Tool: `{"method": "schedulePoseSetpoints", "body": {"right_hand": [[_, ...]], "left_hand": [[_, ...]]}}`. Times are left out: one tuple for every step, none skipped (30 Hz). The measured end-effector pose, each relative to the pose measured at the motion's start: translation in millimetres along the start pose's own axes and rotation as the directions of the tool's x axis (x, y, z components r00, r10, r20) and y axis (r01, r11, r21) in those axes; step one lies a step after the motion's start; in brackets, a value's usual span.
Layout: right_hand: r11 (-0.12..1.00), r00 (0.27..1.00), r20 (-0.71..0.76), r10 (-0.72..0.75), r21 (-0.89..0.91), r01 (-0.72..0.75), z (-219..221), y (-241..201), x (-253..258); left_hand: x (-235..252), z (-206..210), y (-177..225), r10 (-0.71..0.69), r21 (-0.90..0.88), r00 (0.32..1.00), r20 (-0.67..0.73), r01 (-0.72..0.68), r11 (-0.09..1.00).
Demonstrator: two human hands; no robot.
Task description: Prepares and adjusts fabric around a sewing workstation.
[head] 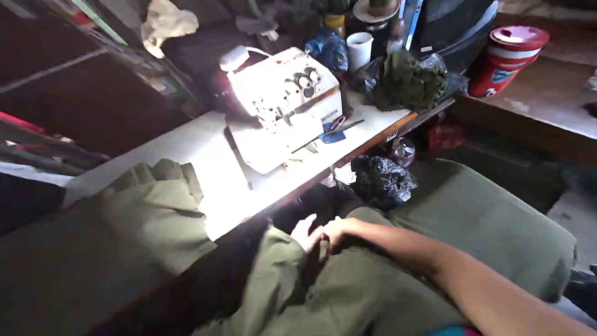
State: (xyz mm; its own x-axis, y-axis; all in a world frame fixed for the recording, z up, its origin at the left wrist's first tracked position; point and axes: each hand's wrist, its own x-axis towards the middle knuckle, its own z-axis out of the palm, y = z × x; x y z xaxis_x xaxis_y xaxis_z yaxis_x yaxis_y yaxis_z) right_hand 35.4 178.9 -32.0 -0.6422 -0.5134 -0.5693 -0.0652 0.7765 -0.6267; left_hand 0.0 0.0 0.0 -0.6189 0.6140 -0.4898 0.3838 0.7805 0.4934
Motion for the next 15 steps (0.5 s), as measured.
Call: {"method": "schedulePoseSetpoints", "body": {"right_hand": [[0.998, 0.999, -0.002, -0.042, 0.039, 0.042, -5, 1, -10], [0.995, 0.997, -0.004, -0.077, 0.067, 0.077, -18, 6, -20], [0.993, 0.996, -0.004, -0.091, 0.078, 0.091, -37, 15, -32], [0.993, 0.997, 0.003, -0.076, 0.088, 0.075, -55, 27, -46], [0.993, 0.999, 0.0, -0.044, 0.109, 0.043, -69, 42, -62], [0.99, 1.0, 0.0, 0.009, 0.143, -0.008, -80, 59, -78], [0.982, 0.998, -0.005, 0.065, 0.176, -0.063, -90, 75, -95], [0.976, 0.997, -0.043, 0.069, 0.21, -0.059, -97, 89, -110], [0.97, 0.995, -0.097, 0.034, 0.241, -0.01, -104, 100, -124], [0.958, 0.986, -0.164, -0.027, 0.278, 0.072, -110, 107, -138], [0.934, 0.967, -0.245, -0.074, 0.323, 0.154, -114, 109, -152], [0.9, 0.939, -0.33, -0.095, 0.374, 0.223, -118, 106, -164], [0.852, 0.901, -0.424, -0.094, 0.434, 0.293, -120, 98, -174], [0.785, 0.848, -0.525, -0.075, 0.494, 0.375, -123, 87, -180], [0.693, 0.781, -0.623, -0.036, 0.548, 0.469, -125, 72, -182]], "left_hand": [[-6, 12, -13, -0.092, 0.085, 0.989, 0.119, 0.082, 0.993], [-11, 16, -25, -0.144, 0.151, 0.973, 0.178, 0.118, 0.982], [-15, 13, -37, -0.119, 0.171, 0.977, 0.174, 0.089, 0.981], [-22, 1, -44, -0.07, 0.114, 0.985, 0.156, 0.053, 0.992], [-33, -16, -46, -0.056, 0.05, 0.989, 0.134, 0.05, 0.998], [-46, -32, -50, -0.031, 0.007, 0.995, 0.096, 0.03, 1.0], [-59, -47, -55, 0.009, -0.006, 0.999, 0.038, -0.009, 1.0], [-72, -59, -61, 0.067, 0.002, 0.997, -0.04, -0.067, 0.998], [-85, -69, -65, 0.14, 0.02, 0.98, -0.139, -0.138, 0.99], [-100, -79, -65, 0.206, 0.04, 0.949, -0.239, -0.202, 0.978], [-114, -90, -62, 0.255, 0.047, 0.91, -0.327, -0.254, 0.966], [-128, -103, -56, 0.276, 0.011, 0.879, -0.388, -0.296, 0.955], [-143, -119, -47, 0.267, -0.087, 0.869, -0.416, -0.331, 0.94], [-158, -137, -35, 0.236, -0.208, 0.876, -0.421, -0.346, 0.915], [-171, -156, -23, 0.203, -0.306, 0.886, -0.416, -0.347, 0.886]]}}
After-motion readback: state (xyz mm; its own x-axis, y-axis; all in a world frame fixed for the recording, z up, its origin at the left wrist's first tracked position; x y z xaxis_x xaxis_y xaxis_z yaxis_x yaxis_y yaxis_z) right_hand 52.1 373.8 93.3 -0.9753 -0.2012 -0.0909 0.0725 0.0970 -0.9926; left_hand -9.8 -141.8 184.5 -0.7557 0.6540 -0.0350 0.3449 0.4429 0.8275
